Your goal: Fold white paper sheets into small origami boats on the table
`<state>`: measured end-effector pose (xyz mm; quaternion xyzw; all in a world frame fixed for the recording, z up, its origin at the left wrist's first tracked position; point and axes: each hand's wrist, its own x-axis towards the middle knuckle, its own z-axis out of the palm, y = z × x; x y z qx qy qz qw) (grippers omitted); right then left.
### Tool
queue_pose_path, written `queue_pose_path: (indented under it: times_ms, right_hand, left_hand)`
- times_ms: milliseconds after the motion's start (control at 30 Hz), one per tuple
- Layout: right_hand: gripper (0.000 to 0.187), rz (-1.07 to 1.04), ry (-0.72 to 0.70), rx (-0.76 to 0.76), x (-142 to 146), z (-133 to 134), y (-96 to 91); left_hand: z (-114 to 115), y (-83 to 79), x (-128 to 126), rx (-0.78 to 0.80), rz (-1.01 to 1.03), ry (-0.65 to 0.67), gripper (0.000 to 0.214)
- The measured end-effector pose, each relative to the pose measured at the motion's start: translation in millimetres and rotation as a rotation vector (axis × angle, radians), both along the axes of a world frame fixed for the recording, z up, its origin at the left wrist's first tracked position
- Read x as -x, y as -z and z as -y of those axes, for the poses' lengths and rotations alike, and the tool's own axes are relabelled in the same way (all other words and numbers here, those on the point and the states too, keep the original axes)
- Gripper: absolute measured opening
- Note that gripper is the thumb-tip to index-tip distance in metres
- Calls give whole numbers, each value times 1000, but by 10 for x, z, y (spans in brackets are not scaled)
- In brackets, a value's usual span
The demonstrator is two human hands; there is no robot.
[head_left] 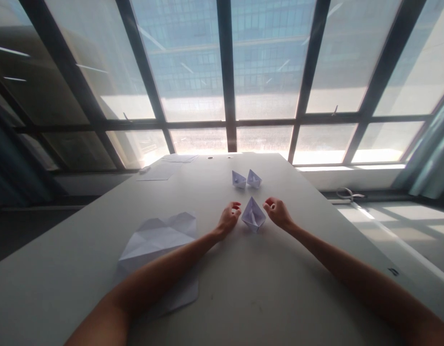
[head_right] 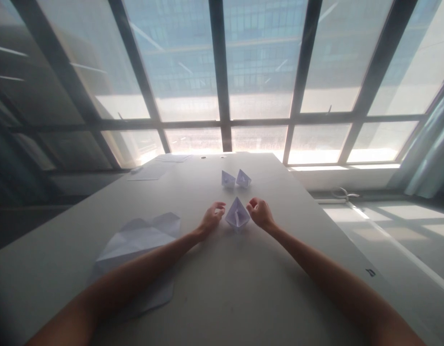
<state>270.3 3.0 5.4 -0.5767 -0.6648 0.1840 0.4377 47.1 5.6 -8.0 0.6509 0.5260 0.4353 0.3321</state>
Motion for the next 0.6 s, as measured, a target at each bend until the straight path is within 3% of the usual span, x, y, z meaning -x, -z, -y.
queue_pose_path:
  times_ms: [167, 367, 600]
  right_hand:
    - [29, 94, -166, 4, 81, -7, -159]
    - [29, 315, -288, 169, 250, -55, -323]
    - [19, 469, -241, 291, 313, -46, -420]
  left_hand:
    - [-15, 22, -28, -42, 89, -31, 28]
    - [1, 12, -32, -82, 120, -49, 26]
    - [12, 23, -31, -126, 118, -30, 28]
